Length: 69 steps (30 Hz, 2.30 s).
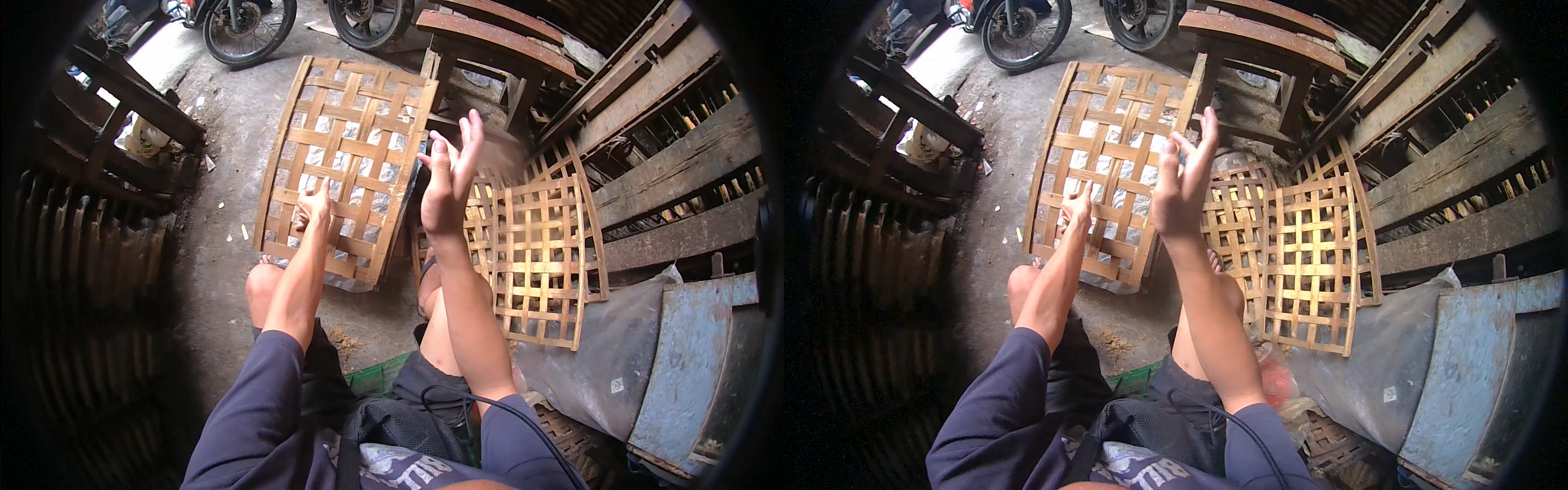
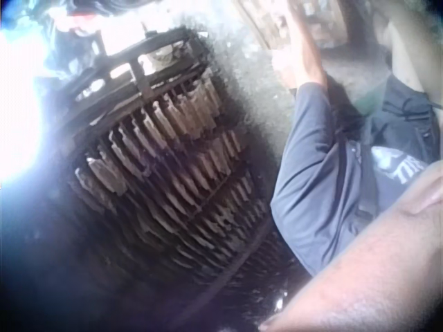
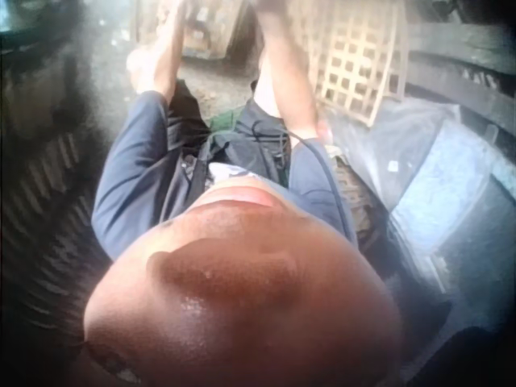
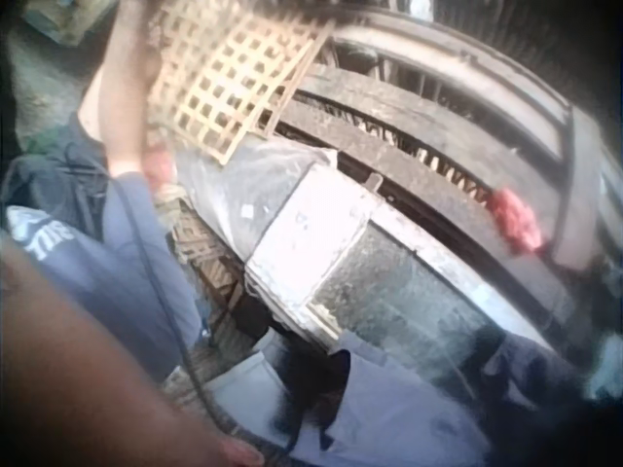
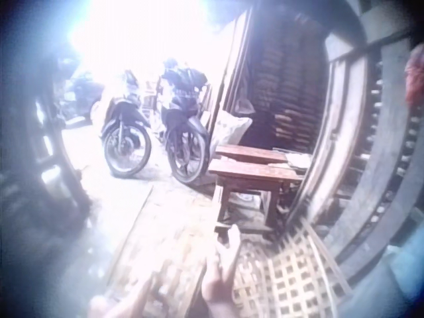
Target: The person sits on the floor and wraps a translucent plastic sheet around a rectangular wooden lattice tray. They smooth the sheet over the tray, fold the edges, and place the wrapped tray on a stack. The person repeats this process with a second tray.
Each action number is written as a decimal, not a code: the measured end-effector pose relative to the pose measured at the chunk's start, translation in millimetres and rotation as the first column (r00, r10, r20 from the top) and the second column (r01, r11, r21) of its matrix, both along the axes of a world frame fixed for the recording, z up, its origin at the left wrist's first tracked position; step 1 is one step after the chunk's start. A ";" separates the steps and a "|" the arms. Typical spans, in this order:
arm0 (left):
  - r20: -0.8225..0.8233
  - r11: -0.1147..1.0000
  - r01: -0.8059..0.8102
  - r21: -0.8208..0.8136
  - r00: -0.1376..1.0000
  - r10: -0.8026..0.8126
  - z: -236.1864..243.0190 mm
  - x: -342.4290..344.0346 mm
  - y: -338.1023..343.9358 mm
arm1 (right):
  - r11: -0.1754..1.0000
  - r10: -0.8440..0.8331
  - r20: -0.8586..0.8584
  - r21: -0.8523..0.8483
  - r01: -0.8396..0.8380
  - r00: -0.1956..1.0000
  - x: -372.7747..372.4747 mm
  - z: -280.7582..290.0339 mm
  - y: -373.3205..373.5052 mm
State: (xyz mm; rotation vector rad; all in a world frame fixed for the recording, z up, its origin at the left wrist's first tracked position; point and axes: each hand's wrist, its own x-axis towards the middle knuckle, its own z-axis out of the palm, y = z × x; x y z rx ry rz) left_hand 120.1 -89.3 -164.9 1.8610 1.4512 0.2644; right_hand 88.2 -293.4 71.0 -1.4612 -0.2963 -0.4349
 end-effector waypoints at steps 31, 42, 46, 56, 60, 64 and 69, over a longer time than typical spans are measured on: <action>-0.256 0.939 0.293 -0.182 0.907 -0.333 -125.8 5.3 11.6 | 0.985 0.087 -0.221 -0.128 -0.117 0.972 18.9 0.5 32.3; 0.320 0.746 0.355 -0.563 0.926 -0.200 -85.0 41.4 -12.4 | 0.855 0.188 -0.284 -0.424 -0.299 0.940 30.5 -27.5 28.6; 0.568 0.430 0.486 -0.761 0.819 0.079 -14.7 43.1 -18.0 | 0.718 0.210 -0.484 -0.513 -0.470 0.849 27.5 -25.1 49.3; 0.719 -0.319 0.774 -0.546 0.629 0.295 182.4 -18.0 -51.5 | 0.440 0.020 -0.500 -0.773 -0.457 0.866 12.7 -3.1 47.4; 0.811 -0.353 0.802 -0.482 0.560 0.167 201.8 -33.7 -33.5 | 0.527 -0.125 -0.495 -0.768 -0.365 0.860 20.6 -2.7 27.3; 0.791 -0.090 0.796 -0.598 0.570 -0.222 186.2 -34.4 -3.4 | 0.522 -0.159 -0.399 -0.810 -0.266 0.903 20.5 -14.4 23.1; 0.792 0.156 0.857 -0.491 0.513 -0.331 196.0 -43.6 18.2 | 0.477 -0.049 -0.423 -0.806 -0.351 0.905 20.1 -24.0 32.2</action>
